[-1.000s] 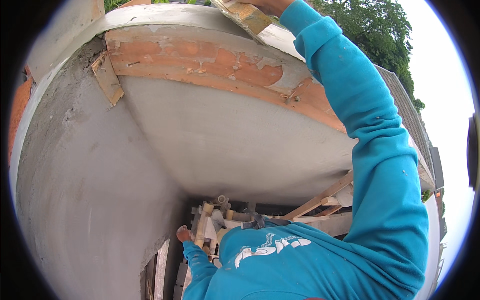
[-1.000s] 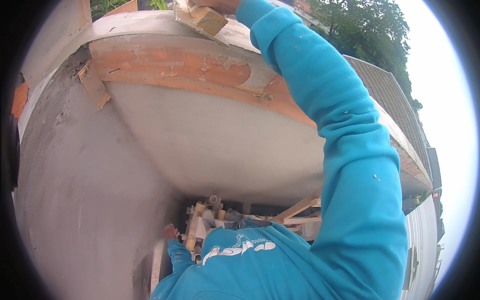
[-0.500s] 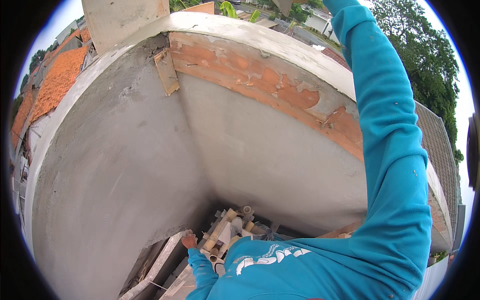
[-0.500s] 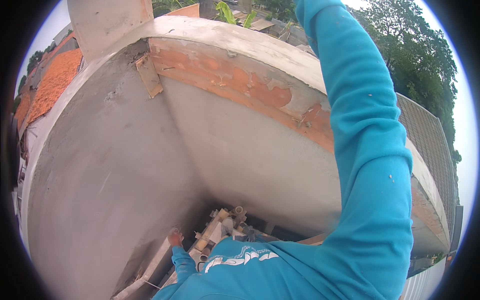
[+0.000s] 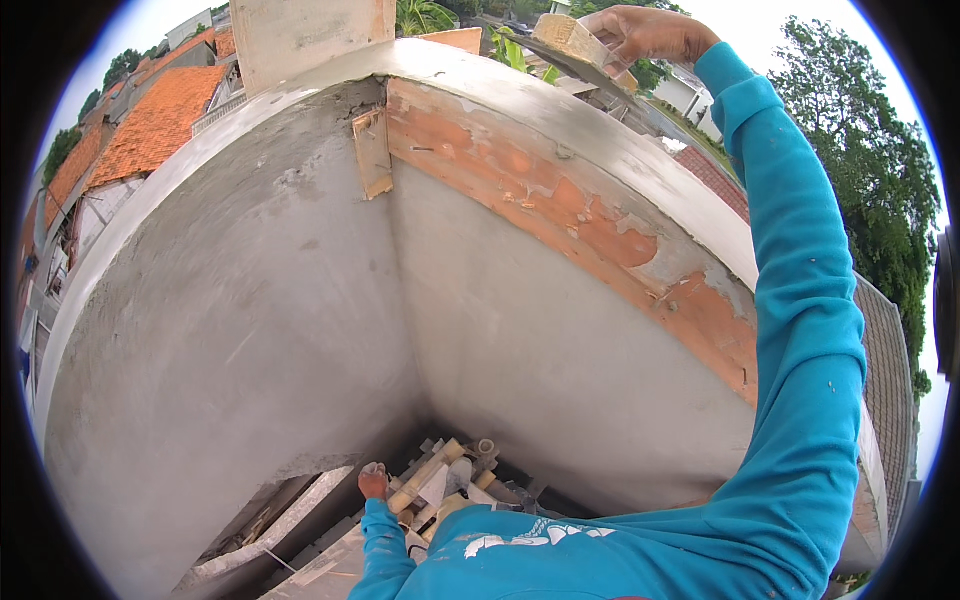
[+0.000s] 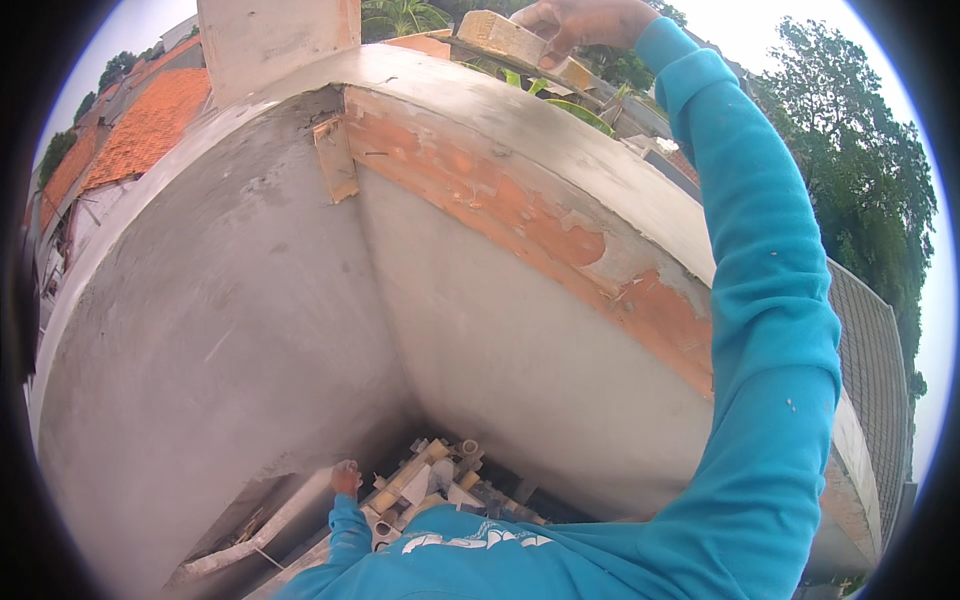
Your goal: The person applies and smooths wet plaster onto a curved exterior wall using a trowel and a wooden float. They repeatedly scoop plaster from a bucket, spread it along the wall's edge, and level the surface with the float.
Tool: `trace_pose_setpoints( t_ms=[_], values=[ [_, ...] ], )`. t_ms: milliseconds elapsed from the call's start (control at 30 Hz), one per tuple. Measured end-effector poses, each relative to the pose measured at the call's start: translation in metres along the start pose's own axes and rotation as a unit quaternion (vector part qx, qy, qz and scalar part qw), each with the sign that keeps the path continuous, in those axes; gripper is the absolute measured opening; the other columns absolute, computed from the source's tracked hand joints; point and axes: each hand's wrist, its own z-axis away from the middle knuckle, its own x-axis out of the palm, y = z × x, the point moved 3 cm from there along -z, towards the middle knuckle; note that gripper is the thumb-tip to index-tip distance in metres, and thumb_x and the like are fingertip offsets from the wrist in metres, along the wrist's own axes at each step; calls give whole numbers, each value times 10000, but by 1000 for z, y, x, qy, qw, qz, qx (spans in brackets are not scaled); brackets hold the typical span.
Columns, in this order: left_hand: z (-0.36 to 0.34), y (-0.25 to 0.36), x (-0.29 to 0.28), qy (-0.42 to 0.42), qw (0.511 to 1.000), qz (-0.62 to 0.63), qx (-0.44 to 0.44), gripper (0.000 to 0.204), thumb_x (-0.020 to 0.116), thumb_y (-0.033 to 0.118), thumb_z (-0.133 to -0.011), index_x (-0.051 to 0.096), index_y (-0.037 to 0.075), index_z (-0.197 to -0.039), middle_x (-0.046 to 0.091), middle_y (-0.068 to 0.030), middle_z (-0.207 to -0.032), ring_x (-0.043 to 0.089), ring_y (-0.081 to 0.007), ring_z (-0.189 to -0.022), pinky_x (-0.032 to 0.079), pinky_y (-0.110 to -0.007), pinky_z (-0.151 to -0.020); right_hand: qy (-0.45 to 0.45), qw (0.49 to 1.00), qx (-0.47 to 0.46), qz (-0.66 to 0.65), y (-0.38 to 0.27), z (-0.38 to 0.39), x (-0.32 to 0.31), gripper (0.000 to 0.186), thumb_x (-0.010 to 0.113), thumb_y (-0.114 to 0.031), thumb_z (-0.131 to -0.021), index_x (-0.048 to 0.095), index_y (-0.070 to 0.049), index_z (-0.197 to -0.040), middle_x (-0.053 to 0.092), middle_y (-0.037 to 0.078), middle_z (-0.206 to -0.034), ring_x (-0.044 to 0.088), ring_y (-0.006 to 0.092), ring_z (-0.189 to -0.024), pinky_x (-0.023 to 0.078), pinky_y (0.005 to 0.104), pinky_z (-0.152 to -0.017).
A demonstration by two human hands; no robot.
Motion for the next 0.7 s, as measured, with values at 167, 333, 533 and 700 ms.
trace_pose_setpoints(
  t_ms=[167,333,533,700],
  values=[
    [11,-36,-11,29,998,44,-39,268,672,225,-847,717,-22,-941,720,-210,-919,697,-349,-896,528,-414,-797,1,961,-170,217,-2,-86,8,509,676,-85,-759,655,-121,-1267,691,82,-1180,627,203,-1037,494,346,-919],
    [49,-27,-46,25,920,-252,299,214,583,221,-923,632,67,-1062,678,-65,-865,646,-242,-679,515,-405,-526,58,933,-254,247,12,-152,31,490,755,-116,-710,681,-64,-1191,710,124,-1063,661,226,-959,518,356,-888],
    [65,-58,-40,46,998,-34,-18,200,649,230,-844,693,37,-864,695,-149,-815,684,-323,-763,539,-451,-683,24,963,-101,249,1,-11,54,627,806,-59,-595,664,-83,-1205,685,122,-1130,632,290,-1074,481,389,-956],
    [68,-26,-37,-2,981,-191,25,287,689,268,-816,722,-2,-905,716,-202,-933,682,-385,-871,528,-456,-811,61,946,17,317,77,96,41,654,865,-127,-592,662,-106,-1213,622,123,-1202,594,298,-1140,464,402,-1008]
  ],
)
